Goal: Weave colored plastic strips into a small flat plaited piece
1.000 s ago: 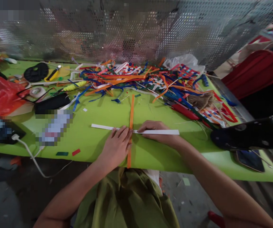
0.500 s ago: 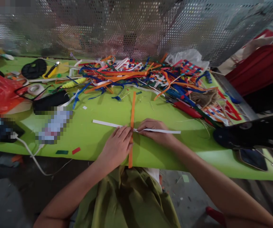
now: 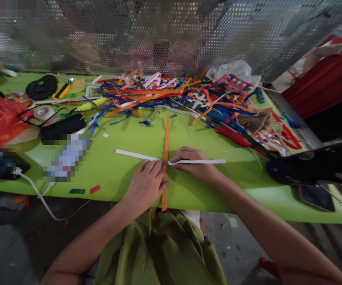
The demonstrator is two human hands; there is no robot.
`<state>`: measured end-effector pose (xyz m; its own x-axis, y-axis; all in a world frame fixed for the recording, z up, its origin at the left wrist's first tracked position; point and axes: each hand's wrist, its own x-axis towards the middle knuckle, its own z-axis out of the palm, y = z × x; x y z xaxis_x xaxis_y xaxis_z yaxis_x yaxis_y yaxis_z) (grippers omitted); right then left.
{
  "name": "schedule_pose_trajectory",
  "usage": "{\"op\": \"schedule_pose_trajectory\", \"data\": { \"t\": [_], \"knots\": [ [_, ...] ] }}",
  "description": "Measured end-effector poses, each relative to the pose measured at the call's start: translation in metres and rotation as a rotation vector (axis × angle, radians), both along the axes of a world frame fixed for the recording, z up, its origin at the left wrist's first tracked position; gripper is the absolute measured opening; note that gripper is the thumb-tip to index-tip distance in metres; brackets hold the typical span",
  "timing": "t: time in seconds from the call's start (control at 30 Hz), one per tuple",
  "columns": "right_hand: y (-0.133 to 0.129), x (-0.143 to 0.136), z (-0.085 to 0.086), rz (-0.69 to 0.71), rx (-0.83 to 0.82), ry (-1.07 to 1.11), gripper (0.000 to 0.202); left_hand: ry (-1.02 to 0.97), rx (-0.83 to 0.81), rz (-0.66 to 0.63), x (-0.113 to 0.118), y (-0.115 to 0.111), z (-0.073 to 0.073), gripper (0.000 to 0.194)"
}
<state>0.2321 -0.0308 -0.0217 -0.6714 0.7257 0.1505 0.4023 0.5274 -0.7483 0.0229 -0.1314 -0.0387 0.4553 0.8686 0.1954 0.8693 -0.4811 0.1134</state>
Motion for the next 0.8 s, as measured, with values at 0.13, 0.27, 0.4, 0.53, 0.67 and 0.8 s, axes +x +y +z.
{"op": "schedule_pose_trajectory", "data": {
  "t": [0.13, 0.27, 0.4, 0.53, 0.67, 0.8],
  "knots": [
    [0.002, -0.003, -0.005, -0.038, 0.010, 0.027, 0.017, 0.028, -0.003, -0.002, 0.001, -0.001, 0.000, 0.053],
    [0.002, -0.004, -0.007, -0.032, 0.010, 0.028, 0.018, 0.036, 0.005, -0.003, 0.002, 0.000, 0.000, 0.053],
    [0.003, -0.002, -0.006, -0.033, -0.006, 0.028, 0.017, 0.037, 0.010, 0.006, 0.004, 0.000, 0.001, 0.051],
    [0.006, 0.003, 0.000, 0.053, -0.059, 0.040, 0.019, 0.018, 0.020, 0.026, 0.007, -0.001, 0.003, 0.049],
    [0.010, 0.006, 0.004, 0.080, -0.103, 0.029, 0.022, 0.008, 0.027, 0.012, 0.007, -0.001, 0.003, 0.048],
    [0.013, 0.005, 0.001, 0.045, -0.121, 0.034, 0.024, 0.020, 0.043, 0.008, 0.007, -0.002, 0.003, 0.049]
  ]
}}
